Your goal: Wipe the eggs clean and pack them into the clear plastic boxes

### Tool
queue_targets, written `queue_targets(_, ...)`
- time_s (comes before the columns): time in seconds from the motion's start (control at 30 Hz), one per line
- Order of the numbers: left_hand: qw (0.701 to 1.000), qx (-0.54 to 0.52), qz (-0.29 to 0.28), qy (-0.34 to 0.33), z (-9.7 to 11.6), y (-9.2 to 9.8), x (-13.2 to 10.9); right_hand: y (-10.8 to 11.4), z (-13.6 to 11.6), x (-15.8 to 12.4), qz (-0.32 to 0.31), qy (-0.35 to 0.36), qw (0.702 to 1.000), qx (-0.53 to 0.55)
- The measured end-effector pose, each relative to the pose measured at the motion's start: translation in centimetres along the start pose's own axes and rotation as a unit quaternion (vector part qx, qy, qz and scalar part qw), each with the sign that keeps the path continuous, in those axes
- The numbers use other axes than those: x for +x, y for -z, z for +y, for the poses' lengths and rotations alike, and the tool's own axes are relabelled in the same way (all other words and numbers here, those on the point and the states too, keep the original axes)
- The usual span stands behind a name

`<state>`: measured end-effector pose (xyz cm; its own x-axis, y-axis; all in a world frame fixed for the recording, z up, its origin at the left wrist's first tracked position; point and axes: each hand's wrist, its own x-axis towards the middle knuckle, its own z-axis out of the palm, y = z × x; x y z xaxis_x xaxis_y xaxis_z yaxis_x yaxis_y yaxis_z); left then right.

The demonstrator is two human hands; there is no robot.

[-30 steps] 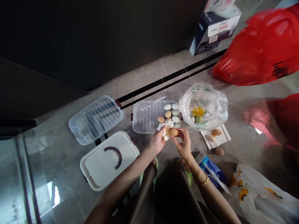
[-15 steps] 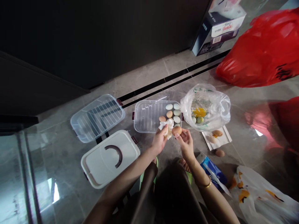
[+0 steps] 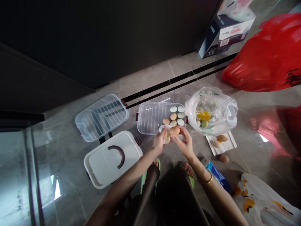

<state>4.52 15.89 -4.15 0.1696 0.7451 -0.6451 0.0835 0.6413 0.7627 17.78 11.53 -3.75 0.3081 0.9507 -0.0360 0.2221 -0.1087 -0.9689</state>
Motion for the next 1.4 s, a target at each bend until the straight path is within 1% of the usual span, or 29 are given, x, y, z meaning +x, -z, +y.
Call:
queue_targets(0.03, 0.999, 0.031, 0.011, -0.02, 0.2, 0.8, 1.2, 0.0, 0.0, 1.5, -0.007, 0.011, 1.0, -0.015)
queue_targets(0.07, 0.997, 0.058, 0.019, -0.046, 0.6, 1.7, 2.4, -0.1, 0.0, 3.3, -0.023, 0.029, 0.998, -0.054)
queue_targets(0.13, 0.988, 0.12, -0.001, -0.097, 1.7, 3.3, 4.8, -0.5, 0.1, 7.3, -0.086, 0.081, 0.979, -0.164)
queue_targets(0.17, 0.964, 0.226, -0.028, -0.134, 2.3, 3.9, 5.9, -0.8, 0.1, 9.2, -0.119, 0.098, 0.964, -0.219)
queue_targets(0.23, 0.903, 0.394, -0.076, -0.15, 3.3, 4.5, 7.5, -1.8, 0.3, 12.4, -0.168, 0.096, 0.923, -0.333)
queue_targets(0.27, 0.871, 0.459, -0.098, -0.147, 3.6, 4.6, 7.9, -2.4, 0.3, 13.6, -0.196, 0.099, 0.9, -0.377)
queue_targets(0.3, 0.848, 0.499, -0.116, -0.14, 3.8, 4.7, 8.2, -2.9, 0.4, 14.4, -0.223, 0.105, 0.876, -0.414)
queue_targets(0.33, 0.832, 0.522, -0.131, -0.136, 3.8, 4.6, 8.2, -3.5, 0.5, 15.0, -0.248, 0.112, 0.854, -0.444)
queue_targets(0.4, 0.818, 0.538, -0.148, -0.142, 3.5, 4.6, 7.9, -4.3, 0.7, 15.5, -0.284, 0.123, 0.818, -0.485)
queue_targets(0.5, 0.825, 0.525, -0.152, -0.144, 2.7, 5.1, 7.2, -4.8, 0.7, 15.3, -0.316, 0.118, 0.787, -0.516)
queue_targets(0.6, 0.843, 0.497, -0.153, -0.138, 1.7, 5.9, 6.8, -4.9, 0.3, 14.9, -0.347, 0.11, 0.771, -0.522)
queue_targets(0.8, 0.885, 0.411, -0.165, -0.143, 0.1, 6.8, 6.9, -4.9, -0.4, 14.2, -0.383, 0.099, 0.755, -0.522)
queue_targets(0.9, 0.905, 0.37, -0.169, -0.125, -0.6, 7.1, 7.2, -4.9, -0.5, 14.1, -0.395, 0.091, 0.751, -0.522)
queue_targets(0.97, 0.917, 0.35, -0.159, -0.109, -1.0, 7.5, 7.4, -4.9, -0.5, 14.2, -0.406, 0.075, 0.746, -0.522)
queue_targets(1.07, 0.93, 0.327, -0.143, -0.089, -1.3, 8.1, 7.9, -4.9, -0.5, 14.6, -0.434, 0.033, 0.735, -0.52)
queue_targets(1.17, 0.933, 0.321, -0.143, -0.078, -1.3, 8.4, 8.3, -4.9, -0.4, 14.8, -0.454, 0.007, 0.726, -0.517)
queue_targets(1.2, 0.932, 0.322, -0.145, -0.076, -1.3, 8.4, 8.5, -4.9, -0.4, 14.7, -0.45, 0.004, 0.733, -0.51)
queue_targets(1.23, 0.932, 0.323, -0.148, -0.075, -1.3, 8.3, 8.5, -4.9, -0.4, 14.6, -0.439, 0.005, 0.746, -0.501)
queue_targets(1.27, 0.932, 0.322, -0.15, -0.075, -1.4, 8.3, 8.6, -4.8, -0.5, 14.3, -0.423, 0.008, 0.762, -0.49)
queue_targets(1.33, 0.937, 0.307, -0.15, -0.073, -1.5, 8.1, 8.7, -4.3, -1.0, 13.5, -0.378, 0.028, 0.806, -0.455)
queue_targets(1.4, 0.943, 0.29, -0.151, -0.064, -1.6, 8.1, 8.7, -3.0, -1.6, 12.5, -0.335, 0.057, 0.839, -0.425)
